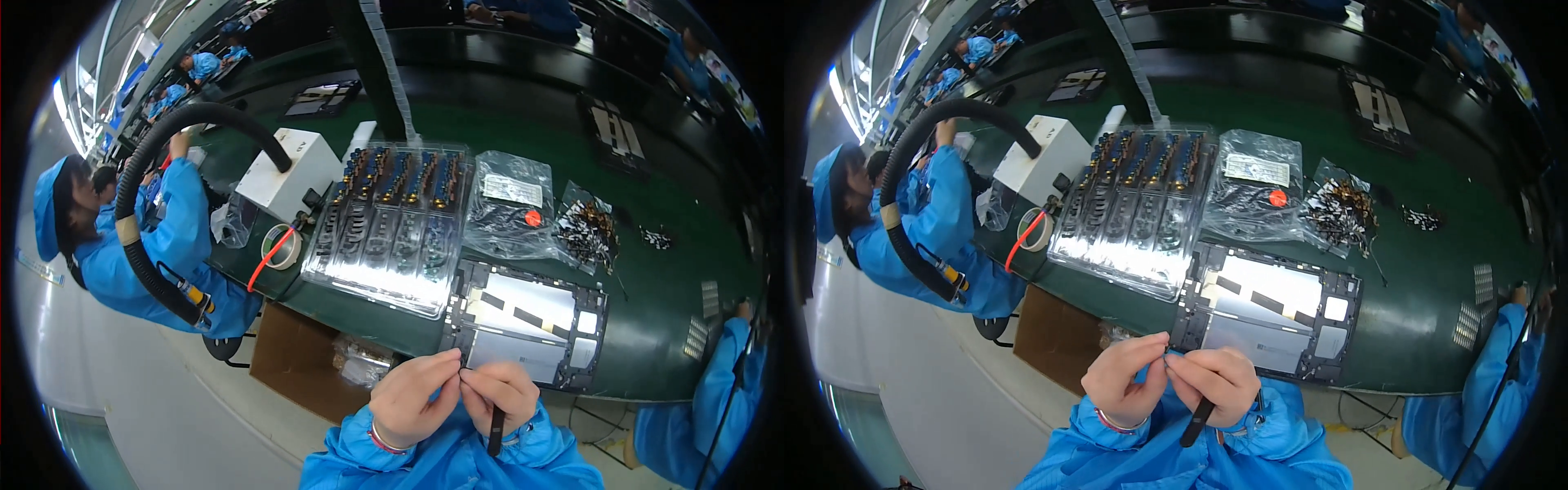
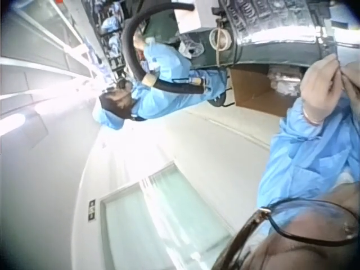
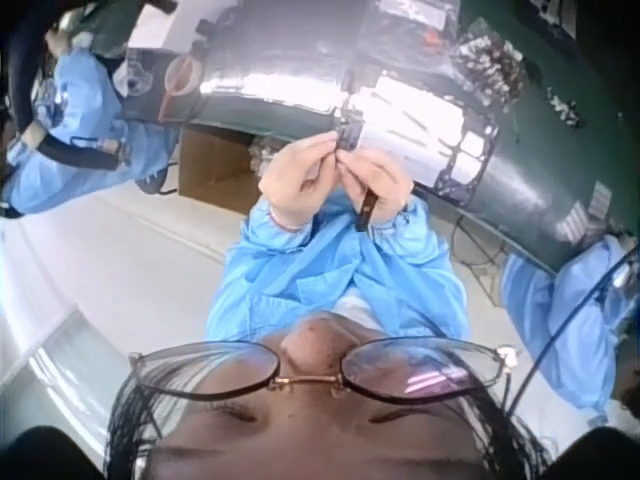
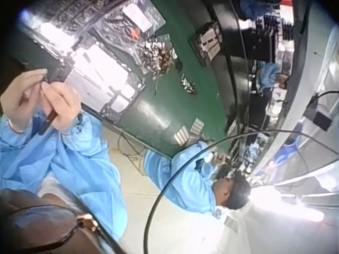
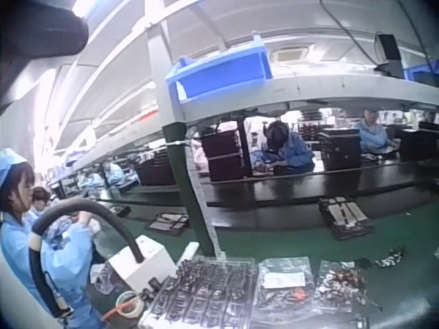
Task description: The person assembles internal components and a battery into the housing of a tablet-sized electronic device, then connects a ribbon cable to the internal components using tweezers and a precision pick.
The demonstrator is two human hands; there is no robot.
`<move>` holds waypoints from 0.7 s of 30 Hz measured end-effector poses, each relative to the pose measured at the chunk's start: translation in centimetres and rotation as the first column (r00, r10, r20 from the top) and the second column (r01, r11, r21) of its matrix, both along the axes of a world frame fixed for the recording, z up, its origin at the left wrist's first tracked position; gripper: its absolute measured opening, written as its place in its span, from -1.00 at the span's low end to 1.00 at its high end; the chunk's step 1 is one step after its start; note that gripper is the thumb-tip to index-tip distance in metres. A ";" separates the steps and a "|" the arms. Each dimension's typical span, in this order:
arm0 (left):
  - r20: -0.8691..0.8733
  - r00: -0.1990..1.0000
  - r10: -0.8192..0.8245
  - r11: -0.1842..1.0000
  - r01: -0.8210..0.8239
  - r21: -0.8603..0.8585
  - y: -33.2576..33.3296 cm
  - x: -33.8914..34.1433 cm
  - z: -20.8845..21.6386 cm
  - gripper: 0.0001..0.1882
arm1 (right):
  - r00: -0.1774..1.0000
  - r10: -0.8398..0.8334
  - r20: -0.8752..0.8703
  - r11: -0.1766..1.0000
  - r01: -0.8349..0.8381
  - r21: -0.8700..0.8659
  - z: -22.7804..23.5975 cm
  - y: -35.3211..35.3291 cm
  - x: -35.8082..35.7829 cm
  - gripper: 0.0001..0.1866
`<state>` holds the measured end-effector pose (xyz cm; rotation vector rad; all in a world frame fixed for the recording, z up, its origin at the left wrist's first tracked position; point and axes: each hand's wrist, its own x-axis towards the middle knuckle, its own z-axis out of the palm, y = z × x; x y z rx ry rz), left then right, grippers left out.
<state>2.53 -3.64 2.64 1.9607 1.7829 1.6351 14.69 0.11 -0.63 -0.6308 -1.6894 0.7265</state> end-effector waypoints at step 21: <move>0.408 0.903 -0.134 0.985 0.168 -0.049 1.0 -0.1 -2.4 -0.77 | 0.994 -0.105 -0.027 0.993 0.103 -0.053 -0.5 0.7 -0.7 -0.73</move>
